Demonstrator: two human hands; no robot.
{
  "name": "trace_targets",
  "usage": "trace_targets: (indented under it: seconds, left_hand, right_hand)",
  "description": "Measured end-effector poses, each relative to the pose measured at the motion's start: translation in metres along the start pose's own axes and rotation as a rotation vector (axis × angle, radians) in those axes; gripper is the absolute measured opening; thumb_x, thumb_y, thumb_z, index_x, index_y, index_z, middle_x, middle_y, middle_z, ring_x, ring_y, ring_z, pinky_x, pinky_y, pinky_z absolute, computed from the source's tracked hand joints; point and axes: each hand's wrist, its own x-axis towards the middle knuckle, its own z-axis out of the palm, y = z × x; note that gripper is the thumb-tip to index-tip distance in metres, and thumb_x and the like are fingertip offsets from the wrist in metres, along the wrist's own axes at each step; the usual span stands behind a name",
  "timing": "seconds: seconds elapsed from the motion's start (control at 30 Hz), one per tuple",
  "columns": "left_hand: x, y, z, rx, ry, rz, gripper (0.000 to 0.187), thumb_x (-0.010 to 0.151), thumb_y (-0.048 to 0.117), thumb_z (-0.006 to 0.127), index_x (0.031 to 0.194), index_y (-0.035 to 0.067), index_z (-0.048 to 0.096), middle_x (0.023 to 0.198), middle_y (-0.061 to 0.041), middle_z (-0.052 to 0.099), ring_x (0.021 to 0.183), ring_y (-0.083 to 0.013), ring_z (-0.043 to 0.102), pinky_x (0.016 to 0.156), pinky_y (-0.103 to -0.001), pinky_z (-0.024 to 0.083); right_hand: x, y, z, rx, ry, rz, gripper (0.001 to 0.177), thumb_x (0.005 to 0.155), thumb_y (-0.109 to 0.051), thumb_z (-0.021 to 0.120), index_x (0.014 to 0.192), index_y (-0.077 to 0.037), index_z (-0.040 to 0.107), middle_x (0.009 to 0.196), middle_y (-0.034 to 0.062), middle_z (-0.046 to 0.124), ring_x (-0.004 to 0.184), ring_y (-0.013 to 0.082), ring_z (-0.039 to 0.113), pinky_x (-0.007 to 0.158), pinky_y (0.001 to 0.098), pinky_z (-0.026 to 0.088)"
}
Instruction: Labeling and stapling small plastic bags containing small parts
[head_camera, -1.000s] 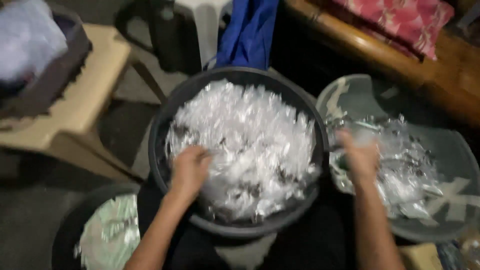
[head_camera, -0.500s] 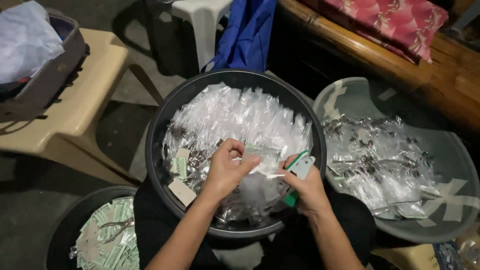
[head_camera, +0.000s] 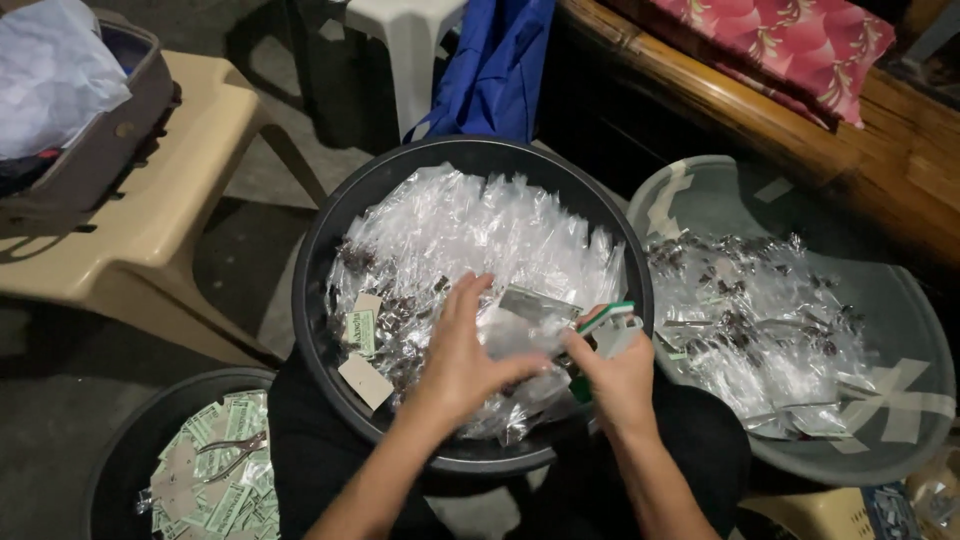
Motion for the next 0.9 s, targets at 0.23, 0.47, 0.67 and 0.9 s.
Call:
trace_targets:
  seconds: [0.23, 0.47, 0.67, 0.9]
  left_hand:
    - [0.010, -0.012, 0.029, 0.130, -0.159, -0.241, 0.098, 0.090, 0.007, 0.076, 0.160, 0.005, 0.008, 0.100, -0.015, 0.075, 0.077, -0.0240, 0.076, 0.056, -0.029, 0.068]
    - [0.029, -0.065, 0.016, 0.587, -0.091, 0.005, 0.031, 0.083, 0.029, 0.069, 0.112, 0.019, 0.074, 0.095, -0.014, 0.077, 0.102, -0.0373, 0.071, 0.104, -0.052, 0.039]
    - [0.040, -0.055, -0.003, -0.458, -0.288, -0.161, 0.056, 0.084, 0.010, 0.072, 0.133, 0.004, 0.046, 0.084, -0.021, 0.071, 0.075, -0.0340, 0.073, 0.080, -0.048, 0.056]
    - [0.042, -0.037, -0.009, -1.290, 0.003, -0.090, 0.090, 0.092, 0.061, 0.056, 0.162, 0.031, 0.009, 0.150, -0.018, 0.039, 0.139, -0.0396, 0.046, 0.112, -0.050, 0.043]
  right_hand:
    - [-0.018, -0.024, 0.021, -0.235, -0.169, -0.516, 0.025, 0.079, 0.003, 0.076, 0.097, -0.010, 0.064, 0.087, 0.0012, 0.068, 0.071, 0.0108, 0.065, 0.064, 0.0235, 0.052]
    - [0.010, 0.004, 0.002, -0.480, -0.094, -0.540, 0.028, 0.072, -0.005, 0.085, 0.091, -0.013, 0.066, 0.076, 0.0076, 0.071, 0.073, 0.0320, 0.071, 0.071, 0.0389, 0.055]
    - [0.009, -0.004, 0.004, -0.368, -0.123, -0.337, 0.024, 0.073, -0.008, 0.086, 0.087, -0.012, 0.067, 0.071, 0.0069, 0.074, 0.067, 0.0235, 0.071, 0.069, 0.0354, 0.055]
    - [0.016, 0.019, 0.003, 0.128, -0.219, 0.457, 0.044, 0.063, -0.006, 0.093, 0.100, 0.001, 0.069, 0.086, 0.0110, 0.072, 0.074, 0.0240, 0.064, 0.075, 0.0423, 0.053]
